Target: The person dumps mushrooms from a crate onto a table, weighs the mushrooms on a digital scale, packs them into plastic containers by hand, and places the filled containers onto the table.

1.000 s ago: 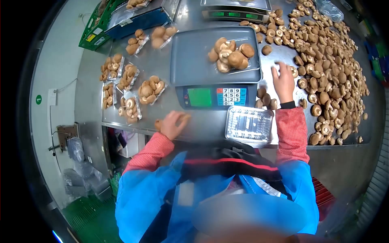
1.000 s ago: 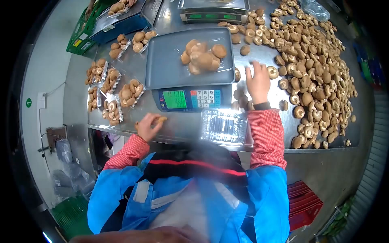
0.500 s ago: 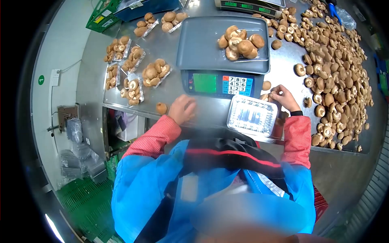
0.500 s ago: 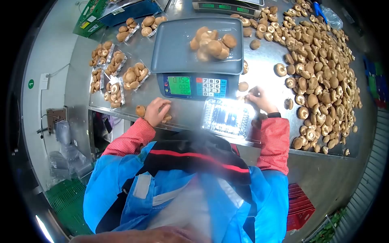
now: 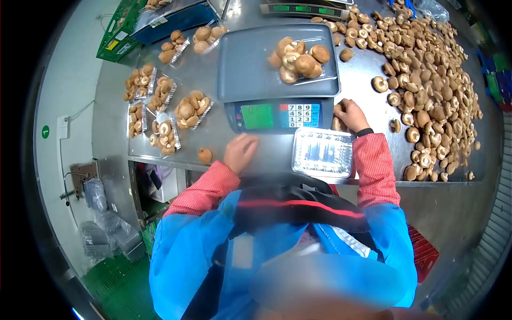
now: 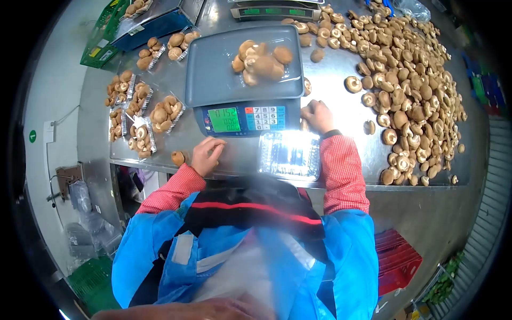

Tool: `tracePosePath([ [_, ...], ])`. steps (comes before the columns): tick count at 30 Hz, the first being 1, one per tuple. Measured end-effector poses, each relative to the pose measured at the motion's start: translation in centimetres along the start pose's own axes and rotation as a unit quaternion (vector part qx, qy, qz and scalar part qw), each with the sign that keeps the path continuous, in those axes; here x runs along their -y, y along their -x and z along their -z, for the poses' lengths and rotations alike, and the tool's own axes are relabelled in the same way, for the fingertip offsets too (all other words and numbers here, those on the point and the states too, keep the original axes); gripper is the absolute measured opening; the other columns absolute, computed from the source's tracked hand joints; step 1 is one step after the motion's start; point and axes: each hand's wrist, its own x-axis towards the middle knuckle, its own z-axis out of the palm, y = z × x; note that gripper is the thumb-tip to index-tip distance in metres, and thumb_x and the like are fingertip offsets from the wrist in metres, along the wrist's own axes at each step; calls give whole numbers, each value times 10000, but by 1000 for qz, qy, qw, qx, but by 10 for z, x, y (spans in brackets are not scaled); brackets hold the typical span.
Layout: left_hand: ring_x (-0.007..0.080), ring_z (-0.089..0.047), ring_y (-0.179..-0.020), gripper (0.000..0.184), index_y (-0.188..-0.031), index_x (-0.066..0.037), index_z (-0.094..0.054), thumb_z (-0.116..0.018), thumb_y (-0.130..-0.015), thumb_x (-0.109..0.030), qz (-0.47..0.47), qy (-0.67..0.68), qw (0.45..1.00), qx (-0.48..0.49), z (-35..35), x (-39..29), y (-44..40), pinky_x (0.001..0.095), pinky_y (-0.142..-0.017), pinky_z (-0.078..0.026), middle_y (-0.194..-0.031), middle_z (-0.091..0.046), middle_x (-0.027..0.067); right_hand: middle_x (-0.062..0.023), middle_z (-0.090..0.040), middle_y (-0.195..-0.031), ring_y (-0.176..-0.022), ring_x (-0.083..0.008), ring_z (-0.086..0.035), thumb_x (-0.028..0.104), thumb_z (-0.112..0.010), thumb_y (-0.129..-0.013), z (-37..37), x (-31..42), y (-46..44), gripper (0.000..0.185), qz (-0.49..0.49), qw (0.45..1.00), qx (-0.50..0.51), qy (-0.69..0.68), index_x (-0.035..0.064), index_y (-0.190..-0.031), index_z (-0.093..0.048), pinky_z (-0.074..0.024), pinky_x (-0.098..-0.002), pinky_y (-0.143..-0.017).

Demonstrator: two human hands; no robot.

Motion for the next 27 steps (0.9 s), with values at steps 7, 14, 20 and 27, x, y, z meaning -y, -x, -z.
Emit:
tracePosePath([
  [7, 314, -634, -809, 108, -920, -23, -670, -605, -853, -78, 32, 46, 998, -41, 12, -10, -7, 356, -706, -503, -867, -644, 132, -122, -661, -889, -704, -237, -639, 186, -737, -791, 62, 64, 30, 299, 87, 943, -275, -164, 4, -988, -605, -514, -335, -644],
  [14, 176, -626, -726, 112, -957, -5, -666, -600, -868, -24, -42, 63, 995, -60, 8, -31, -27, 271, -665, -493, -810, -630, 87, -70, -579, -844, -798, -272, -555, 132, -750, -698, 48, 196, -2, 234, 397, 862, -313, 48, 87, -878, -608, -440, -392, -694],
  [20, 148, -606, -720, 116, -955, -5, -664, -602, -857, -13, -62, 86, 989, -99, 12, -28, -41, 266, -665, -483, -836, -632, 76, -89, -547, -915, -847, -286, -534, 155, -737, -729, 53, 173, -7, 257, 295, 861, -411, 53, 104, -964, -645, -439, -400, -727],
  [27, 354, -404, -1277, 921, -1404, -72, -366, -840, -644, -287, -151, -62, 981, -105, 40, -76, -134, 435, -1044, -363, -1393, -408, 177, -100, -560, -1008, -912, -291, -554, 171, -746, -723, 58, 150, -13, 408, 279, 921, -273, 5, 93, -1106, -628, -455, -392, -779],
])
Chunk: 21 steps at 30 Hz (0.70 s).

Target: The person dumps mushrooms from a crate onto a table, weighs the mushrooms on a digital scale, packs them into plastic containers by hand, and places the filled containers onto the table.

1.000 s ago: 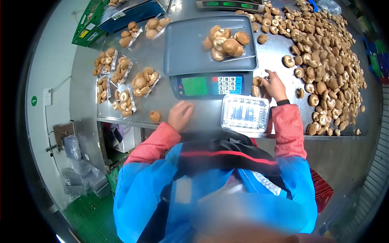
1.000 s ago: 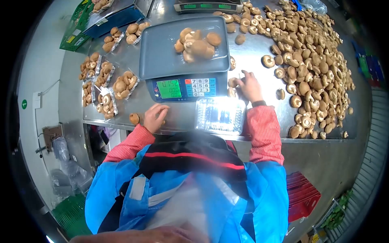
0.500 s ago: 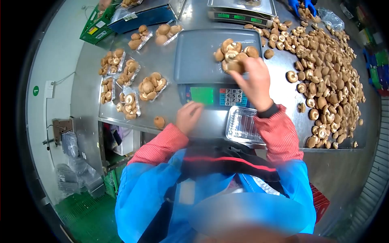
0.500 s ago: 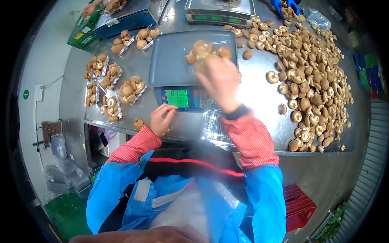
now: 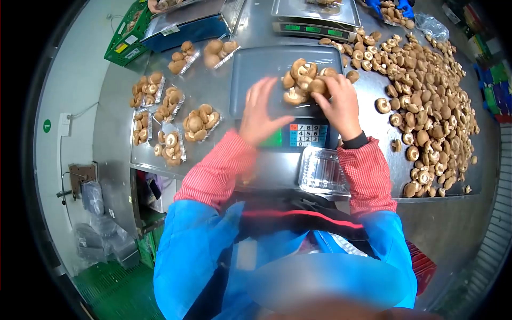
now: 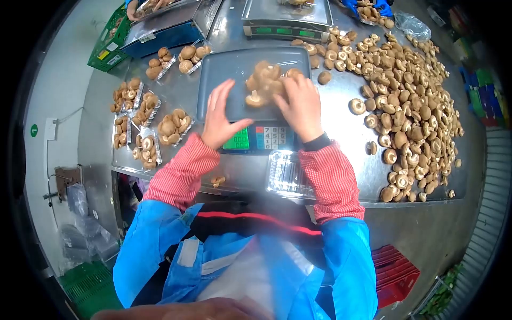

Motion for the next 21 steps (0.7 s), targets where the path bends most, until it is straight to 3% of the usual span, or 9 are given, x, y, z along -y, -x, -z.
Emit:
tracePosePath([
  [2, 386, -342, -1329, 1047, -1443, -94, -299, -862, -594, -329, -28, -8, 999, 17, -8, -1, -31, 462, -1087, -313, -1457, -319, 201, -110, -569, -1006, -928, -298, -564, 146, -733, -740, 8, -12, 6, 406, -58, 993, -51, -91, 78, -1124, -622, -461, -383, -806],
  [4, 408, -309, -1355, 1132, -1470, -112, -250, -874, -562, -368, -45, -12, 998, 38, -20, 1, -54, 481, -1111, -283, -1493, -262, 217, -115, -573, -975, -913, -306, -571, 95, -705, -756, 26, -25, 10, 379, -100, 989, -5, -110, 53, -1119, -603, -463, -374, -820],
  [6, 419, -305, -1355, 1176, -1485, -124, -220, -874, -548, -402, -55, -9, 996, 64, -35, 2, -74, 492, -1115, -273, -1502, -237, 225, -117, -567, -977, -917, -319, -563, 43, -660, -767, 35, -37, 10, 323, -57, 997, 32, -41, 56, -1080, -580, -464, -388, -814],
  [9, 418, -326, -1339, 1074, -1451, -119, -322, -842, -576, -464, -93, -77, 988, 95, -58, 6, -79, 508, -1112, -257, -1470, -291, 215, -114, -554, -1038, -960, -339, -549, -5, -608, -760, 24, -40, 9, 278, 15, 999, 44, -6, 56, -1027, -559, -474, -412, -827],
  [14, 382, -361, -1322, 989, -1423, -97, -376, -824, -611, -442, -91, -56, 991, 75, -55, 2, -78, 492, -1095, -284, -1420, -348, 197, -136, -550, -1112, -1014, -321, -555, 29, -591, -775, 2, -32, 22, 477, 20, 997, 39, 62, 127, -1241, -561, -482, -409, -861],
  [17, 304, -489, -1203, 869, -1417, -84, -373, -798, -704, -340, 25, 143, 987, -68, -44, -5, -64, 422, -989, -423, -1330, -439, 169, -129, -550, -1148, -1053, -312, -553, 37, -640, -752, 19, -19, 21, 554, -36, 998, 30, 53, 137, -1287, -537, -477, -419, -882],
  [18, 266, -524, -1129, 799, -1392, -72, -398, -782, -731, -307, 79, 164, 980, -80, -42, 3, -56, 387, -933, -451, -1265, -483, 153, -125, -546, -1131, -1030, -313, -553, 46, -670, -739, 22, -22, 21, 527, -57, 997, -27, 52, 132, -1247, -559, -482, -408, -850],
  [20, 188, -593, -980, 661, -1340, -48, -447, -750, -786, -241, 189, 206, 955, -101, -40, 31, -33, 319, -821, -507, -1136, -570, 121, -113, -555, -1063, -984, -315, -560, 50, -674, -745, 36, -28, 19, 422, -38, 997, -30, 53, 115, -1154, -589, -486, -400, -810],
  [21, 168, -597, -916, 595, -1304, -37, -469, -733, -805, -225, 209, 161, 963, -55, -38, 40, -23, 300, -786, -508, -1077, -593, 106, -99, -560, -967, -922, -312, -562, 50, -665, -757, 34, -36, 17, 284, -10, 999, -7, 32, 93, -1028, -592, -481, -401, -768],
])
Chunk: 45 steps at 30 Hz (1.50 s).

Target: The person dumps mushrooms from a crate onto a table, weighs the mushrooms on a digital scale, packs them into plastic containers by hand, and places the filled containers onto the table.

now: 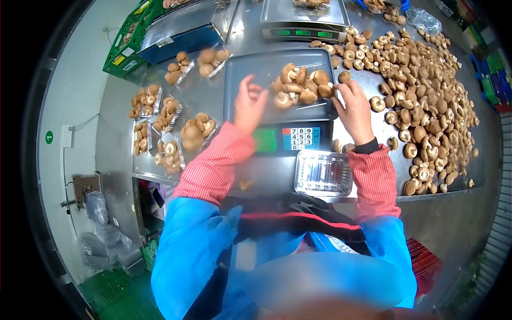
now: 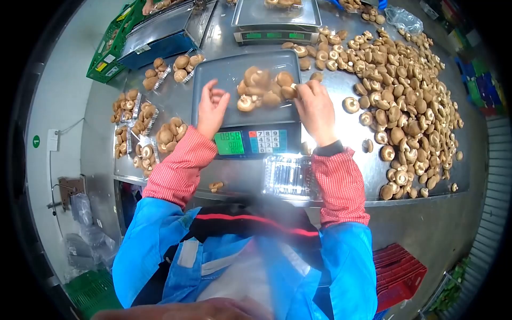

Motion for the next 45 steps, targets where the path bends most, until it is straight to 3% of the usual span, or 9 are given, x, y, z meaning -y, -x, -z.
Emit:
tracePosePath([
  [6, 134, -629, -772, 324, -1128, 7, -532, -651, -875, -157, 69, -130, 978, 144, -1, 16, 4, 240, -681, -513, -892, -620, 57, -84, -561, -881, -863, -302, -553, 49, -641, -780, -21, 3, -2, 175, 40, 997, 44, 48, 76, -941, -581, -472, -401, -749],
  [13, 293, -664, -880, 166, -1060, 26, -408, -475, -909, 30, 295, 283, 909, 75, -5, -15, -8, 343, -767, -596, -1043, -542, 176, -98, -553, -871, -841, -305, -569, 61, -653, -808, 8, 19, 17, 247, 11, 998, -19, -62, 59, -1053, -623, -474, -401, -723],
  [21, 309, -652, -942, 131, -1010, 73, -433, -476, -886, 71, 239, 398, 885, 40, 48, 14, -64, 374, -862, -588, -1038, -564, 189, -118, -635, -870, -841, -315, -631, 272, -710, -733, 21, 29, 193, 239, -57, 905, 420, -21, 75, -865, -679, -506, -423, -730],
  [29, 322, -660, -921, 184, -885, 114, -619, -519, -910, -39, 121, 404, 889, -180, 112, 66, -225, 352, -758, -603, -951, -628, 211, -120, -615, -853, -808, -337, -596, 163, -684, -765, 29, 51, 200, 132, -37, 929, 365, -47, 93, -877, -678, -478, -440, -691],
  [30, 338, -656, -942, 249, -947, 65, -639, -528, -931, -157, 77, -29, 990, -112, 131, 53, -229, 385, -771, -583, -996, -645, 215, -125, -610, -833, -788, -337, -601, 164, -673, -780, 34, 59, 192, 118, -37, 933, 355, -51, 97, -878, -677, -480, -438, -679],
  [31, 354, -653, -963, 321, -1009, 17, -658, -537, -952, -275, 19, -457, 889, -25, 148, 39, -232, 417, -784, -563, -1041, -661, 219, -128, -610, -830, -784, -337, -603, 162, -672, -782, 35, 62, 190, 118, -31, 929, 366, -41, 97, -879, -679, -482, -437, -676],
  [38, 396, -642, -925, 537, -1226, -111, -579, -580, -875, -518, 21, -417, 895, -155, 161, 113, -304, 422, -821, -515, -974, -655, 261, -127, -556, -747, -733, -325, -596, 115, -655, -763, 27, 72, 195, 80, -9, 951, 308, -33, 48, -793, -624, -490, -423, -632],
  [41, 371, -649, -892, 419, -1117, -40, -595, -574, -919, -408, 32, 19, 995, -96, 115, 181, -332, 425, -781, -542, -974, -652, 242, -118, -534, -746, -712, -308, -582, 112, -659, -721, 31, 80, 192, 106, -12, 965, 263, -14, 62, -756, -572, -483, -415, -581],
  [45, 277, -677, -860, 331, -925, -28, -572, -535, -973, -354, 223, 476, 836, 154, 37, 68, -220, 371, -688, -590, -958, -662, 198, -106, -500, -733, -637, -292, -548, 84, -672, -661, 57, 89, 171, 192, -35, 986, 162, 34, 81, -740, -497, -452, -400, -508],
])
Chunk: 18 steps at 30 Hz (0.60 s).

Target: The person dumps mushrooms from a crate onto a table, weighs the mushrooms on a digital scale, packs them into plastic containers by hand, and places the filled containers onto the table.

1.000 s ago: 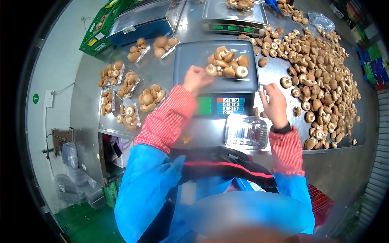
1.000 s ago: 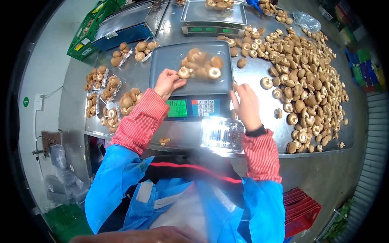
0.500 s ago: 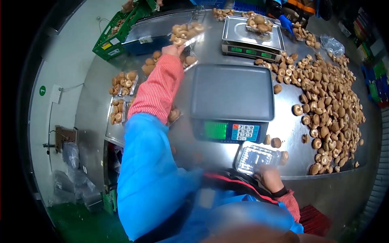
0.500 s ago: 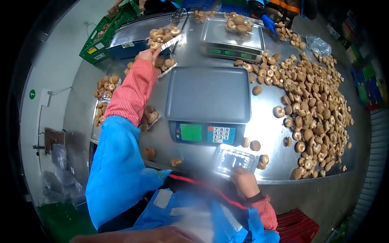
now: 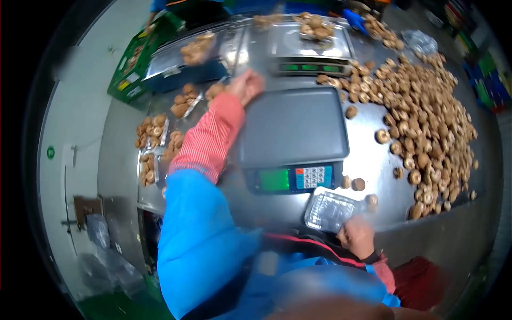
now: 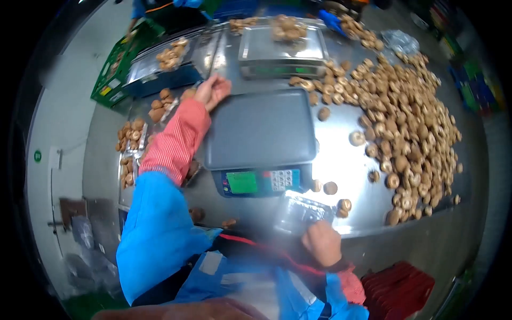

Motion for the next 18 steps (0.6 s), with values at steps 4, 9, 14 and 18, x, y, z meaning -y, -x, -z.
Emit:
tracePosePath([
  [4, 264, -691, -790, 532, -1053, -21, -568, -419, -976, -526, 283, -182, 888, 312, -93, 64, 75, 351, -609, -597, -975, -664, 209, -119, -502, -710, -591, -304, -541, -13, -657, -654, 32, -21, -6, 196, -63, 976, -197, 62, 59, -749, -501, -432, -396, -497],
  [9, 231, -637, -1004, 578, -1470, -98, -292, -467, -995, -375, 341, -334, 785, 396, -241, 127, 169, 356, -744, -581, -1262, -572, 189, -95, -486, -737, -691, -284, -538, 112, -732, -655, 14, -25, -14, 258, -27, 987, -139, 69, 64, -785, -515, -436, -384, -576],
  [14, 186, -624, -876, 572, -1460, -161, -311, -539, -936, -150, 222, -449, 709, 496, -262, 204, 141, 330, -739, -542, -996, -591, 90, -176, -522, -1066, -917, -332, -534, 311, -778, -691, 69, -54, 14, 676, -183, 963, -171, 98, 28, -1245, -515, -437, -410, -795],
  [18, 247, -600, -980, 560, -1398, -35, -400, -599, -900, -193, 205, -448, 599, 631, -315, 225, 148, 360, -889, -486, -1082, -638, 127, -97, -595, -978, -856, -196, -627, 249, -617, -890, 54, -123, 63, 619, -348, 852, 35, -390, 31, -1405, -351, -508, -310, -738],
])
